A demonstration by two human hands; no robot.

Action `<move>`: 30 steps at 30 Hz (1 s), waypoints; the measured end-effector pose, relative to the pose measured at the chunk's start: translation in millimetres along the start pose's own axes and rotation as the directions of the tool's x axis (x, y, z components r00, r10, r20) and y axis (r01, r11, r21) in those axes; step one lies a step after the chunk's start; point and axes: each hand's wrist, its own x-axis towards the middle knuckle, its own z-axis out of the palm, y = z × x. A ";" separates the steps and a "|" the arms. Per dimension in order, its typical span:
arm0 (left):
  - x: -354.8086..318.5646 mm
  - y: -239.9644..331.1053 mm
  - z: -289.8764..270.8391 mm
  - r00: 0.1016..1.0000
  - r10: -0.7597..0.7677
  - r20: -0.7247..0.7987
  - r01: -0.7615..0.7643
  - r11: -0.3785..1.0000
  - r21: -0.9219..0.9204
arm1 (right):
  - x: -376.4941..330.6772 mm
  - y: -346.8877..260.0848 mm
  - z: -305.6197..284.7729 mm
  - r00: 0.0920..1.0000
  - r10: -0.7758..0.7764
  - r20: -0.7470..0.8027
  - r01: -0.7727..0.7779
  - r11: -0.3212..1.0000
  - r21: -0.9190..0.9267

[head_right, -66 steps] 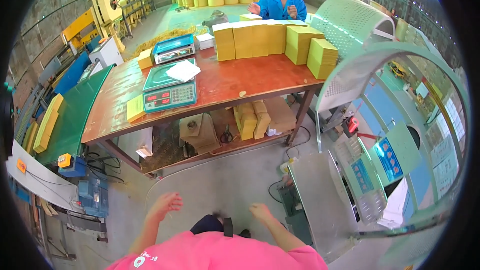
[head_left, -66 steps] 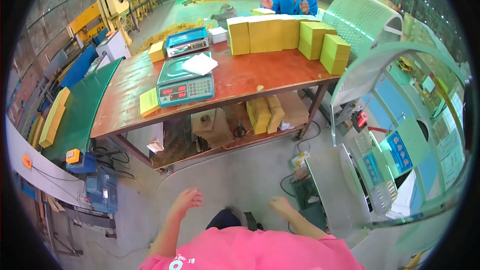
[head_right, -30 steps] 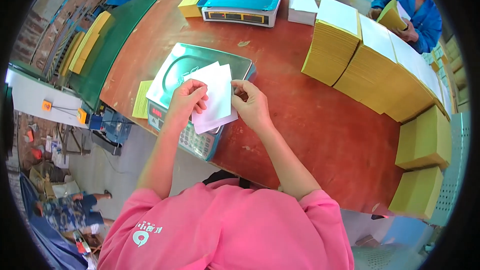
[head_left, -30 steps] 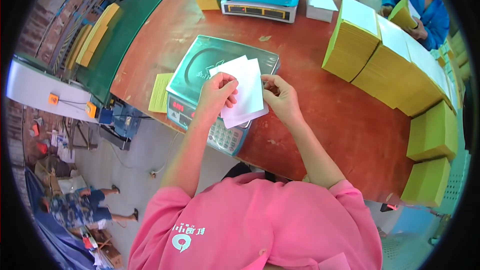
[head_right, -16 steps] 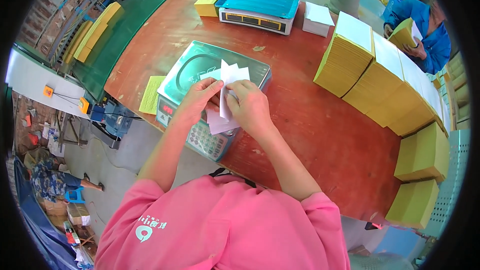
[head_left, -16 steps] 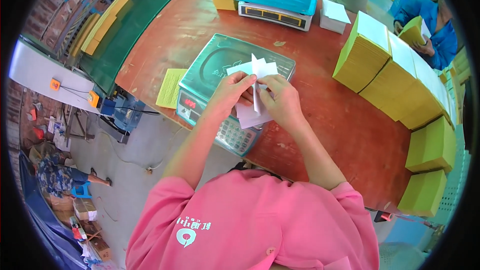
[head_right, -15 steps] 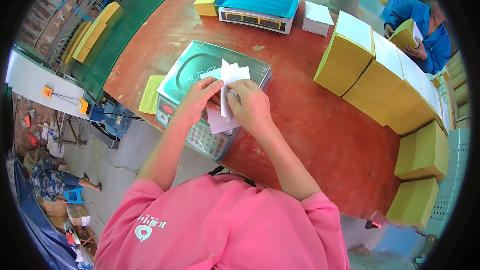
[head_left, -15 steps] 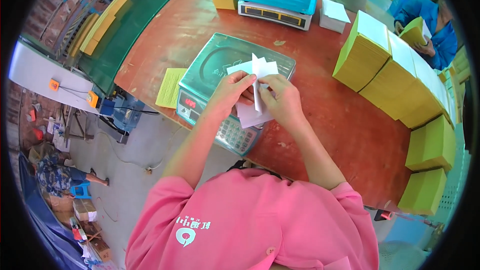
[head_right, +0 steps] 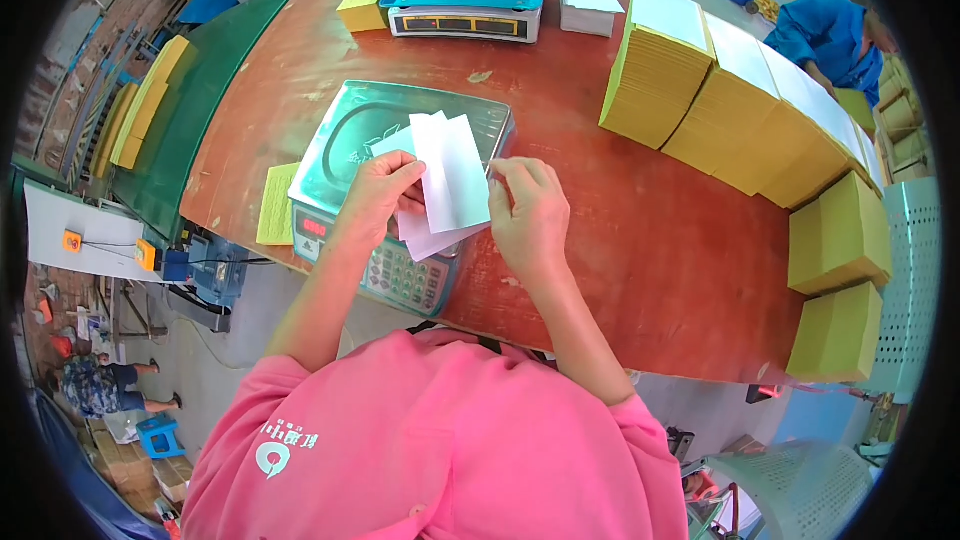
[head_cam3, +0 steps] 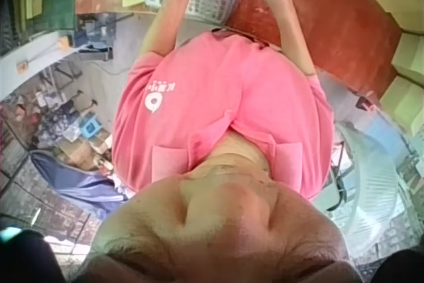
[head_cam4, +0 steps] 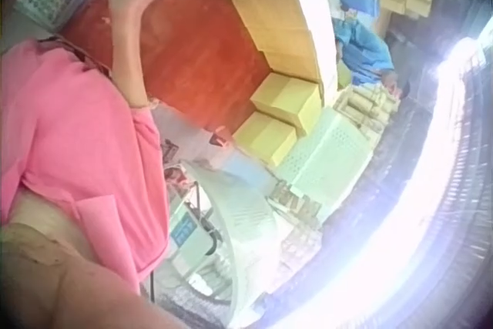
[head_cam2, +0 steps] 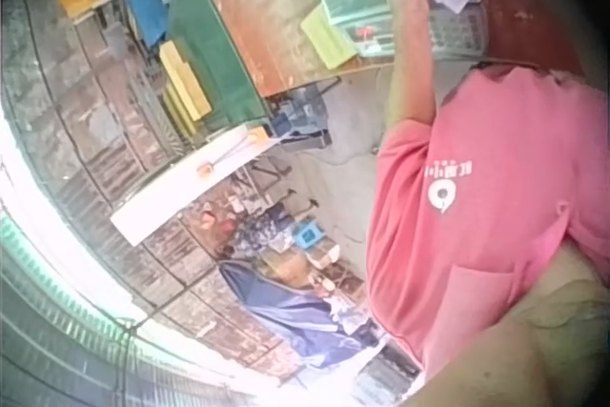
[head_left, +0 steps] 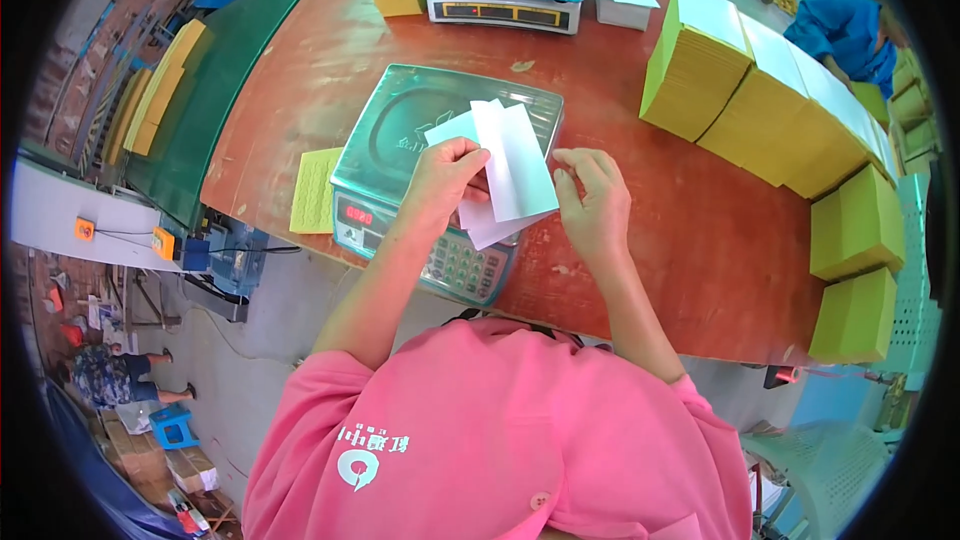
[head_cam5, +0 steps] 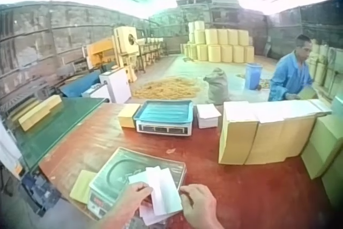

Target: Gathering white paper sheets, placing them on yellow paper bundles, and using a machine to strap the bundles with red bands before stacking them.

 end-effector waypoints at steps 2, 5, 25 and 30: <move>-1.7 5.7 1.4 1.000 -0.015 0.009 0.015 1.000 -0.007 | 4.7 -14.1 4.8 0.998 -0.061 -0.020 0.062 0.998 0.015; -1.4 5.8 2.8 0.998 -0.019 0.056 0.021 0.999 -0.037 | 13.2 -13.6 22.0 0.974 0.097 0.204 -0.152 0.949 0.276; -1.7 8.1 4.5 1.000 0.006 -0.002 -0.006 0.999 -0.050 | 21.9 -18.4 26.8 0.883 0.221 0.414 -0.417 0.773 0.477; -1.9 8.1 4.2 1.000 0.007 -0.007 -0.007 0.999 -0.040 | 23.8 -18.1 26.8 0.877 0.225 0.423 -0.434 0.749 0.500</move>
